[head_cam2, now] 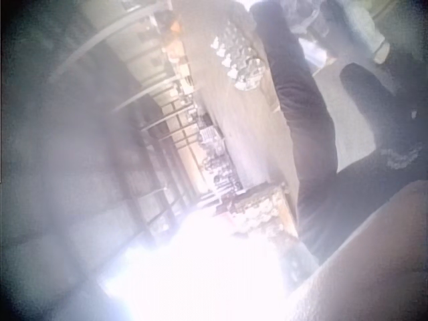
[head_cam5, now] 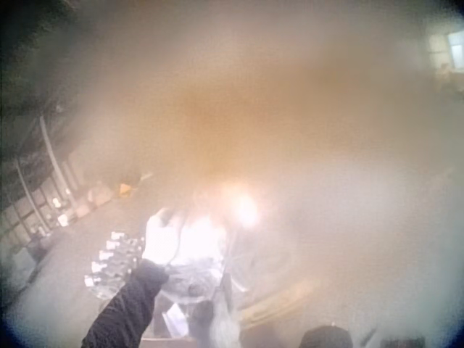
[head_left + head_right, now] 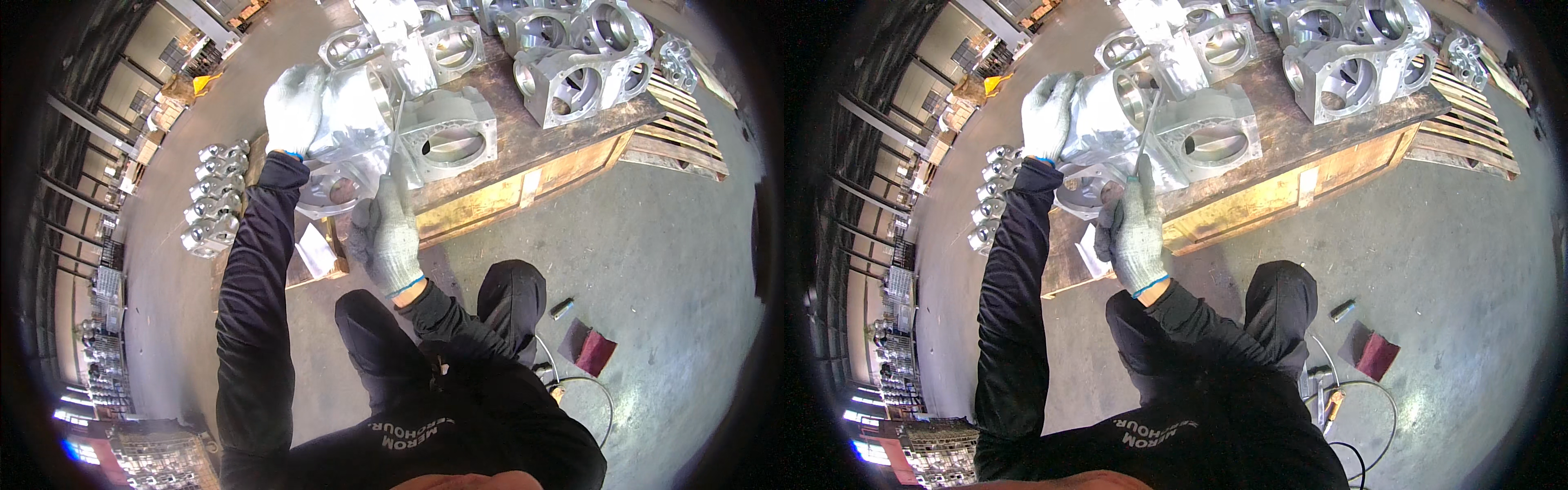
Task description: The person uses a hammer and a sanding block to deburr and smooth the edges of metal castings on a wooden pallet. They repeatedly tap the casting with the hammer and rub the edges with the sanding block, then place the finished casting aside.
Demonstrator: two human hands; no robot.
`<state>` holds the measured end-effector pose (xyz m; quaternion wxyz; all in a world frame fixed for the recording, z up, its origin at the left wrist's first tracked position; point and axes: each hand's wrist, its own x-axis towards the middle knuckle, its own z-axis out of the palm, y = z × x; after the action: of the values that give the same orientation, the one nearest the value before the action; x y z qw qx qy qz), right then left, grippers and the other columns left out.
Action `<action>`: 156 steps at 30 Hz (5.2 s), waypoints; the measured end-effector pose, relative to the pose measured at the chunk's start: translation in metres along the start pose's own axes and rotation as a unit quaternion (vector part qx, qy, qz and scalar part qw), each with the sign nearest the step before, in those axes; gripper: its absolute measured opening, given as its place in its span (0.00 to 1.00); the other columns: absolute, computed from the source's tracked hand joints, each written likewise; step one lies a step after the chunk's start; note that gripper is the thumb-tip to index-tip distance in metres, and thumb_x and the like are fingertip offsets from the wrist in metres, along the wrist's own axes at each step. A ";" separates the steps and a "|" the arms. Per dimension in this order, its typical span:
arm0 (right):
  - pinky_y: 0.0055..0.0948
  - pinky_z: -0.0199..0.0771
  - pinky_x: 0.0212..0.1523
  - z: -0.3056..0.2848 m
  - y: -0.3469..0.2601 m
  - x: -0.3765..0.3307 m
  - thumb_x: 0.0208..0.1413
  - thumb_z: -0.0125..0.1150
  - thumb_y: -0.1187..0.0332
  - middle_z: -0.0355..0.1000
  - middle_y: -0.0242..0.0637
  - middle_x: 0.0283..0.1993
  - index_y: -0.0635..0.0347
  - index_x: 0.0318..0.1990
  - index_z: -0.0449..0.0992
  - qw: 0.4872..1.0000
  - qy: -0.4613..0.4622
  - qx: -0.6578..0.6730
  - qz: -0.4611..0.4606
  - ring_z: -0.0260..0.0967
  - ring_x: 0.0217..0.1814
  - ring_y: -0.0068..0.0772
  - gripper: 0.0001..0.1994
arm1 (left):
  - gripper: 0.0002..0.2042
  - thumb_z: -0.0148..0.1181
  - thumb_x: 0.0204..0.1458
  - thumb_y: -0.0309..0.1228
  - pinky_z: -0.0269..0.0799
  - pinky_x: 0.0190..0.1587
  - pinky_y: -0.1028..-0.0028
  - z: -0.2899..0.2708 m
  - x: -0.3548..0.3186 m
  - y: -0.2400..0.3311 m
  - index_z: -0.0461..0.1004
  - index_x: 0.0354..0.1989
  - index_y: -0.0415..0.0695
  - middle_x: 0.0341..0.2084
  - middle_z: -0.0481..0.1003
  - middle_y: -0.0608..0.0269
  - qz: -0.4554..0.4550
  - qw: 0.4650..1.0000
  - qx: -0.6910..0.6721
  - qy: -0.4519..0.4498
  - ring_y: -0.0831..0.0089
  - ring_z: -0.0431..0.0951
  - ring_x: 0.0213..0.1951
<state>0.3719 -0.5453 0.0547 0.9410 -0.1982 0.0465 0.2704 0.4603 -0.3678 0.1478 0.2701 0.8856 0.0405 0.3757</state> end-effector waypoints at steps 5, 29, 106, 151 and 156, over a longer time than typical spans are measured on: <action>0.23 0.61 0.17 -0.007 -0.008 0.021 0.70 0.49 0.47 0.65 0.26 0.22 0.52 0.42 0.71 0.999 -0.007 0.010 0.037 0.61 0.18 0.20 0.17 | 0.13 0.56 0.62 0.31 0.74 0.46 0.73 -0.002 -0.001 -0.001 0.82 0.47 0.36 0.39 0.83 0.54 0.012 1.000 0.006 -0.013 0.72 0.81 0.40; 0.21 0.54 0.12 -0.034 -0.042 0.021 0.66 0.55 0.45 0.62 0.22 0.22 0.43 0.43 0.71 0.976 -0.074 0.041 0.201 0.54 0.14 0.20 0.14 | 0.14 0.64 0.59 0.36 0.75 0.44 0.67 0.004 0.002 -0.012 0.81 0.41 0.35 0.34 0.82 0.48 0.017 0.999 -0.020 0.029 0.61 0.83 0.37; 0.15 0.53 0.12 -0.020 -0.047 0.019 0.69 0.51 0.46 0.55 0.20 0.23 0.51 0.49 0.71 0.964 -0.104 0.188 0.157 0.53 0.16 0.14 0.19 | 0.11 0.58 0.62 0.29 0.73 0.45 0.75 -0.001 -0.001 0.000 0.82 0.45 0.35 0.38 0.83 0.58 -0.008 0.998 -0.062 -0.016 0.75 0.79 0.39; 0.16 0.49 0.13 -0.044 -0.021 0.025 0.69 0.53 0.50 0.53 0.18 0.20 0.59 0.58 0.71 0.929 -0.205 0.237 0.197 0.47 0.13 0.12 0.23 | 0.10 0.61 0.61 0.29 0.74 0.44 0.74 0.001 -0.001 0.002 0.81 0.45 0.34 0.37 0.83 0.55 -0.018 0.995 -0.097 -0.003 0.74 0.79 0.37; 0.17 0.49 0.13 -0.050 -0.021 0.030 0.67 0.53 0.43 0.54 0.18 0.21 0.46 0.40 0.65 0.930 -0.220 0.202 0.213 0.47 0.13 0.14 0.18 | 0.12 0.56 0.63 0.30 0.73 0.47 0.75 -0.001 -0.003 0.002 0.81 0.46 0.34 0.40 0.83 0.57 -0.022 0.997 -0.066 -0.019 0.75 0.79 0.41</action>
<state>0.4090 -0.5672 0.0101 0.8680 0.0749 -0.0672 0.4862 0.4575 -0.3694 0.1475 0.3368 0.8717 0.0302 0.3545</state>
